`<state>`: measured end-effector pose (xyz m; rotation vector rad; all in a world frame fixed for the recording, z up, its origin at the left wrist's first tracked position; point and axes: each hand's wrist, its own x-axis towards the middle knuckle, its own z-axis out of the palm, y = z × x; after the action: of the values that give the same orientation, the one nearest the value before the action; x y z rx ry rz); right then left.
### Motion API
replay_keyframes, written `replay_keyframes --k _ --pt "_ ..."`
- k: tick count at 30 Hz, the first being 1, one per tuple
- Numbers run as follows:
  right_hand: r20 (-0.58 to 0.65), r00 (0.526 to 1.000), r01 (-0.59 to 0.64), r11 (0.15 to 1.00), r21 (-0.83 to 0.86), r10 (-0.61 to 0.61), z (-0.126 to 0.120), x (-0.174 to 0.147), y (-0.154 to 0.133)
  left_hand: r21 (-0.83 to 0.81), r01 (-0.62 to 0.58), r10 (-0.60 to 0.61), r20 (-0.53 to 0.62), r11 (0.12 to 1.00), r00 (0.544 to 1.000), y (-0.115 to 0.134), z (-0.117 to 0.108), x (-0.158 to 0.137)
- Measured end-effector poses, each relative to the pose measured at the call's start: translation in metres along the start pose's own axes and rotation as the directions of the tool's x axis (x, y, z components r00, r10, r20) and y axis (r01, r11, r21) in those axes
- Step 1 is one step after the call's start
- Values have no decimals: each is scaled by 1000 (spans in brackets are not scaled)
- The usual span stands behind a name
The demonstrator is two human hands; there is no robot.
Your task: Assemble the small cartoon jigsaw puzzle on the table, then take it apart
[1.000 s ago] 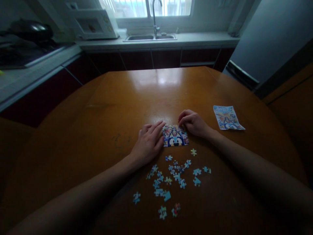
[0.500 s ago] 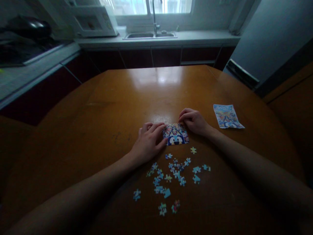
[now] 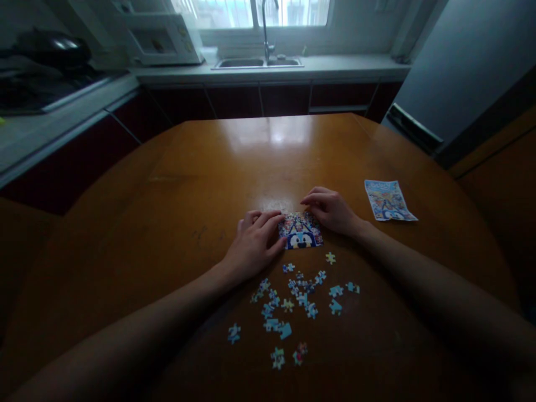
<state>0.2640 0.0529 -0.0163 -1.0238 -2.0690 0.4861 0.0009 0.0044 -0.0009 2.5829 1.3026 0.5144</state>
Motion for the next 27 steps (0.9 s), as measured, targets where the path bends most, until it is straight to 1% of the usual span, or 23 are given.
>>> replay_keyframes --k 3,6,8,9,11,14,16,17,19,21,24,26,27 --pt "-11 1000 18 1000 -1 -18 -3 1 -12 -6 0 0 -2 1000 1000 0 0 0" --pt "31 999 15 999 38 -16 -11 1 -41 -15 -6 6 -9 1000 1000 1 0 0" --pt "152 988 -20 998 51 12 -19 0 -68 -19 -10 10 -15 1000 1000 1 1 -1" --pt "229 973 -26 999 41 15 -22 -2 -81 -20 -10 10 -18 1000 1000 1 1 -1" --pt "387 922 -17 999 -42 32 -28 -7 -104 -22 -5 5 -17 1000 1000 2 1 -1" --pt "576 811 19 978 -207 106 -32 -17 -130 -20 6 -6 -3 1000 1000 2 1 0" --pt "652 739 52 950 -307 171 -31 -23 -140 -19 9 -9 2 1000 1000 1 1 0" --pt "677 710 70 937 -343 195 -29 -25 -143 -19 9 -9 0 1000 1000 1 1 0" --pt "701 678 99 917 -386 222 -24 -29 -145 -19 5 -5 -4 1000 1000 1 2 0" --pt "699 681 109 913 -393 219 -18 -32 -143 -20 0 0 -12 1000 1000 0 3 0" --pt "671 719 113 923 -369 180 -11 -38 -137 -21 -2 1 -22 1000 1000 -1 3 0" --pt "670 722 110 928 -357 172 -8 -40 -134 -20 -7 7 -25 1000 1000 -1 4 -1" --pt "678 714 107 928 -356 178 -7 -41 -134 -20 -12 11 -27 1000 1000 -2 4 -1"
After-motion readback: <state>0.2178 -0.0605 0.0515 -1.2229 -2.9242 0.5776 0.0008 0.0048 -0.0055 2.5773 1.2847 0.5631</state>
